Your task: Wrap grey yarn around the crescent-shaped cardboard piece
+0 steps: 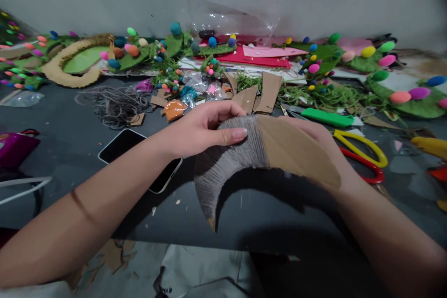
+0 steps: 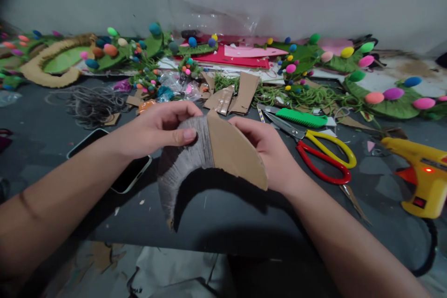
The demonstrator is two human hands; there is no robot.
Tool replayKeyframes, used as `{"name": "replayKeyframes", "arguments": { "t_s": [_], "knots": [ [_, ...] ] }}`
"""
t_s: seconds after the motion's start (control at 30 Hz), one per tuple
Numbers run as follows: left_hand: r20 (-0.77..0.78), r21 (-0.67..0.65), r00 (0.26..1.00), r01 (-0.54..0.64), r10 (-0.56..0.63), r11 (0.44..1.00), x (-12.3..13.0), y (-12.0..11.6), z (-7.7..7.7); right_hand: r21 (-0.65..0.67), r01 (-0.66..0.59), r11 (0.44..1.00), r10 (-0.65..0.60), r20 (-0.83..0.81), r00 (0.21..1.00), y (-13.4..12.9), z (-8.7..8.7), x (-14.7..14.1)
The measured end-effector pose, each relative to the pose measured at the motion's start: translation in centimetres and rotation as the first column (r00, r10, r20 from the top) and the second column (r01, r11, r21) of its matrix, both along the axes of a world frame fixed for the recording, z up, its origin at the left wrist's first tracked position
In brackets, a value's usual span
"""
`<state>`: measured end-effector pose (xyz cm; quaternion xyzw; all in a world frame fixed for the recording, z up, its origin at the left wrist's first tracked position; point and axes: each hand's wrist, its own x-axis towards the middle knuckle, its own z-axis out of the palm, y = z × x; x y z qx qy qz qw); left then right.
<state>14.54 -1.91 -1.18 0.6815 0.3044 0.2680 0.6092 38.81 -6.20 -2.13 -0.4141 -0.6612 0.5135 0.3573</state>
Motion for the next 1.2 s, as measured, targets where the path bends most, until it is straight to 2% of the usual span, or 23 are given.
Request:
{"name": "replayKeyframes", "arguments": {
  "t_s": [0.1,0.2,0.3,0.47,0.63,0.83,0.97,1.07,1.2],
  "knots": [
    [0.005,-0.086,0.995,-0.102,0.102,0.991,0.2,-0.1,-0.1,0.256,0.051,0.965,-0.075,0.083,0.994,-0.1,-1.2,0.0],
    [0.06,-0.179,0.981,-0.17,0.183,0.969,0.3,0.0,-0.3,0.372,0.117,0.921,-0.183,0.147,0.972,-0.3,-1.9,-0.4],
    [0.066,-0.241,0.963,-0.238,0.261,0.941,0.3,0.2,-0.5,0.47,0.109,0.876,-0.241,0.23,0.943,-0.4,-1.7,-0.9],
    [0.019,-0.26,0.929,-0.352,0.369,0.899,0.5,0.4,-0.4,0.523,0.085,0.848,-0.294,0.331,0.897,-0.5,-0.9,-1.0],
    [-0.025,-0.237,0.915,-0.396,0.402,0.887,0.6,0.4,-0.3,0.57,0.133,0.811,-0.362,0.31,0.879,-0.6,-1.0,-1.0],
    [-0.072,-0.13,0.912,-0.411,0.404,0.903,0.5,0.3,-0.6,0.609,0.107,0.786,-0.377,0.335,0.864,-0.7,-1.1,-1.0],
    [-0.137,0.077,0.894,-0.42,0.427,0.904,0.5,0.0,-0.4,0.651,0.042,0.758,-0.378,0.385,0.842,-0.6,-1.1,-0.9],
    [-0.217,0.249,0.858,-0.413,0.466,0.876,0.6,-0.2,0.0,0.617,-0.039,0.786,-0.334,0.477,0.813,-0.5,-1.1,-0.8],
    [-0.265,0.331,0.854,-0.356,0.448,0.874,0.6,-0.3,0.0,0.547,-0.126,0.828,-0.248,0.557,0.793,-0.3,-1.0,-0.6]
  ]
}}
